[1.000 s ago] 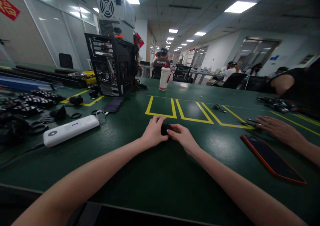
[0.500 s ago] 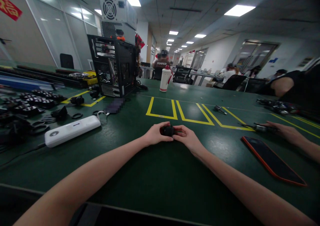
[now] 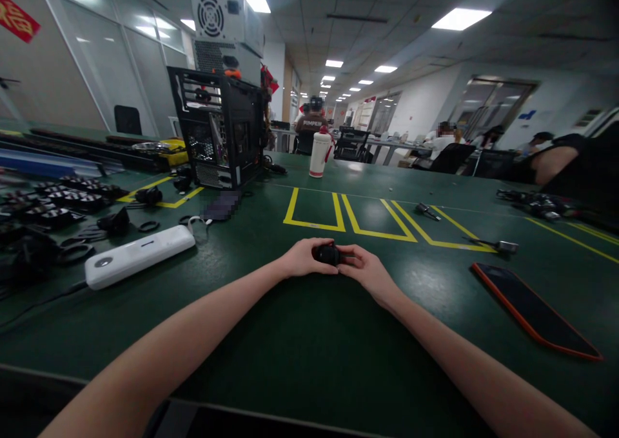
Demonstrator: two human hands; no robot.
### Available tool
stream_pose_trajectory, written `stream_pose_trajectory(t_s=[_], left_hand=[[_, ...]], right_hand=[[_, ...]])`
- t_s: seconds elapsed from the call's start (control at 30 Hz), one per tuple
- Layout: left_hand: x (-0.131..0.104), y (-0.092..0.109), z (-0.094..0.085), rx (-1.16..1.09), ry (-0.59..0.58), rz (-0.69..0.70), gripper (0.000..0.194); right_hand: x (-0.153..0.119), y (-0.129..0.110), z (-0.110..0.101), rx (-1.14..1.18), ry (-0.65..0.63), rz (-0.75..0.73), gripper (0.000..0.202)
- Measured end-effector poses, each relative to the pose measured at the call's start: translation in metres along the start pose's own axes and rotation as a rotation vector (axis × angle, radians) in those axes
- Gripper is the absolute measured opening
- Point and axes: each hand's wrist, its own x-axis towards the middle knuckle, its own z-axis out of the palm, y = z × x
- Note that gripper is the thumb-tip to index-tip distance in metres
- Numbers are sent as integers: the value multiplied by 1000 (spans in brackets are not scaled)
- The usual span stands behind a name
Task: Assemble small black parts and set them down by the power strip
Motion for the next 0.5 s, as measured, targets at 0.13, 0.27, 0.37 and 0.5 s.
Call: stream_pose_trajectory(t_s=[0.13, 0.27, 0.37, 0.5], left_hand=[[-1, 1, 1, 58, 64, 62, 66], [-4, 5, 0, 154, 127, 164, 63], [-6, 8, 0, 215, 163, 246, 62], [-7, 10, 1, 242, 166, 314, 62]], right_hand=[[2, 1, -1, 21, 8, -3, 41], [3, 2, -2, 72, -1, -4, 43], [3, 4, -1, 100, 29, -10, 38], [3, 5, 0, 105, 55, -27, 36]])
